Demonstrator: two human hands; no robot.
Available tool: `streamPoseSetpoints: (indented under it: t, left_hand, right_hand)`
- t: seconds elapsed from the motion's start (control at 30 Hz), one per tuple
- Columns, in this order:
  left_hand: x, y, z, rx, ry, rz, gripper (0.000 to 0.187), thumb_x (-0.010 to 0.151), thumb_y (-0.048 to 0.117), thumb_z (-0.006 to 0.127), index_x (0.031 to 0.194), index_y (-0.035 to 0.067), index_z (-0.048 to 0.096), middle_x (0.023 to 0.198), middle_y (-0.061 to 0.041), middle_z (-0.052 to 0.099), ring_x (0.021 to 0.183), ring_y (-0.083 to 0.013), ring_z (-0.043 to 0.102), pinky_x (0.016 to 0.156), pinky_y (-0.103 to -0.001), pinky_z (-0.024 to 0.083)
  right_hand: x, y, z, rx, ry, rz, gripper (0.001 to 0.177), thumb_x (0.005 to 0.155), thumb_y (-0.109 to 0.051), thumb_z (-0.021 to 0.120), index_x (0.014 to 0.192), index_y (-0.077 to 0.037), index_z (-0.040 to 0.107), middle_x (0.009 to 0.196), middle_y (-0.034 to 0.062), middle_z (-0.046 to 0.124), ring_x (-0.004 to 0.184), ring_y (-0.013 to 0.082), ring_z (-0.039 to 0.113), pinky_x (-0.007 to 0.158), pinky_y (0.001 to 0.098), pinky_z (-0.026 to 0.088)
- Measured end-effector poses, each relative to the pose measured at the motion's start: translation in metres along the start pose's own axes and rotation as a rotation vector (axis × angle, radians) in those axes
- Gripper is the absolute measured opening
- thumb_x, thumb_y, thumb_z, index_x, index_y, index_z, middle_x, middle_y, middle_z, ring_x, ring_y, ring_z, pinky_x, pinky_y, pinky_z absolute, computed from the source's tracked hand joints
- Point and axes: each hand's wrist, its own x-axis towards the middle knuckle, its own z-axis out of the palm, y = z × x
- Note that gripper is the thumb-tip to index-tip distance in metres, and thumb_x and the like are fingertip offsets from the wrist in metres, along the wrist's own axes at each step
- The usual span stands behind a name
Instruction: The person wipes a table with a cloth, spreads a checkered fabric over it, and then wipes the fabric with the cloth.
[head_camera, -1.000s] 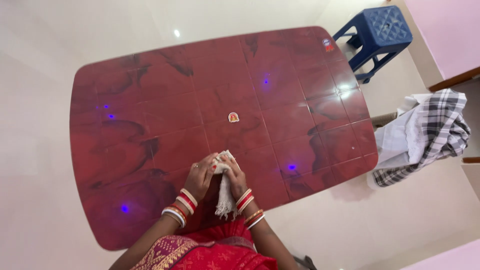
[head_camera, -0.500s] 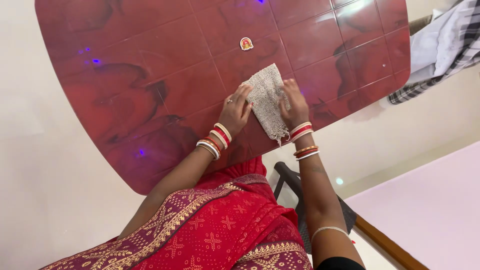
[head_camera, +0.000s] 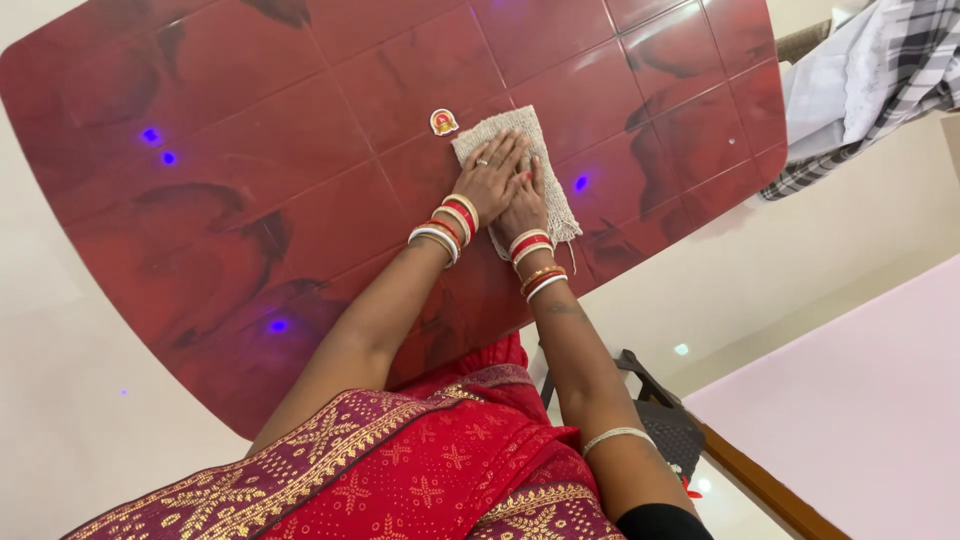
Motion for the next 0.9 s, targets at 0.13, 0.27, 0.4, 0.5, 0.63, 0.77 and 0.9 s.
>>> streamPoseSetpoints:
  t: [0.13,0.27,0.4,0.5,0.63,0.77,0.9]
  left_hand:
    - [0.052,0.002,0.000,0.035,-0.102,-0.053,0.059,0.110,0.045,0.028,0.164,0.023,0.021,0.173,-0.003,0.016,0.159,-0.0196,0.013,0.129,-0.044,0.008]
    - [0.085,0.011,0.007,0.073,-0.065,-0.050,0.062,0.108,0.047,0.025,0.165,0.023,0.020,0.173,-0.006,0.011,0.159,-0.0206,0.008,0.128,-0.043,0.005]
    - [0.115,0.040,0.030,0.031,-0.120,-0.037,0.066,0.109,0.052,0.021,0.165,0.017,0.016,0.173,-0.006,0.009,0.160,-0.0211,0.006,0.129,-0.042,0.003]
    - [0.128,0.081,0.055,0.048,-0.185,0.008,0.070,0.107,0.056,0.020,0.164,0.015,0.015,0.173,-0.008,0.010,0.159,-0.0224,0.005,0.128,-0.043,0.002]
    - [0.118,0.124,0.085,0.060,-0.192,0.074,0.071,0.106,0.057,0.021,0.165,0.016,0.016,0.172,-0.007,0.014,0.159,-0.0219,0.008,0.128,-0.044,0.004]
    - [0.098,0.132,0.099,0.073,-0.134,0.145,0.069,0.104,0.057,0.022,0.163,0.021,0.015,0.171,-0.004,0.020,0.158,-0.0191,0.013,0.126,-0.045,0.007]
    - [0.088,0.113,0.089,0.006,-0.097,0.063,0.071,0.105,0.058,0.021,0.165,0.021,0.011,0.170,-0.006,0.024,0.158,-0.0207,0.017,0.128,-0.043,0.010]
  right_hand:
    - [0.028,0.025,0.000,0.016,-0.013,0.058,0.067,0.104,-0.042,0.045,0.157,-0.002,0.038,0.161,0.0188,0.041,0.153,0.0311,0.029,0.128,0.0519,0.001]
    - [0.042,0.064,0.006,-0.026,0.056,0.034,0.065,0.108,-0.042,0.044,0.160,-0.004,0.039,0.164,0.0173,0.041,0.157,0.0296,0.024,0.130,0.0532,0.000]
    - [0.027,0.102,0.005,-0.017,0.133,0.153,0.063,0.107,-0.041,0.045,0.158,-0.005,0.040,0.162,0.0196,0.041,0.158,0.0322,0.016,0.124,0.0604,-0.002]
    - [-0.006,0.122,0.003,-0.039,0.079,0.262,0.061,0.107,-0.040,0.046,0.159,-0.008,0.042,0.164,0.0170,0.040,0.160,0.0318,0.012,0.126,0.0614,0.000]
    - [-0.054,0.126,-0.001,-0.138,0.019,0.369,0.064,0.104,-0.040,0.048,0.160,-0.010,0.038,0.167,0.0164,0.032,0.159,0.0335,0.010,0.125,0.0602,0.002]
    - [-0.076,0.107,-0.004,-0.252,0.016,0.483,0.074,0.100,-0.047,0.048,0.160,-0.007,0.036,0.169,0.0196,0.026,0.158,0.0308,0.010,0.125,0.0549,0.004]
    - [-0.063,0.086,-0.003,-0.119,-0.084,0.533,0.072,0.105,-0.046,0.047,0.163,-0.005,0.033,0.165,0.0201,0.030,0.162,0.0325,0.009,0.128,0.0568,0.004]
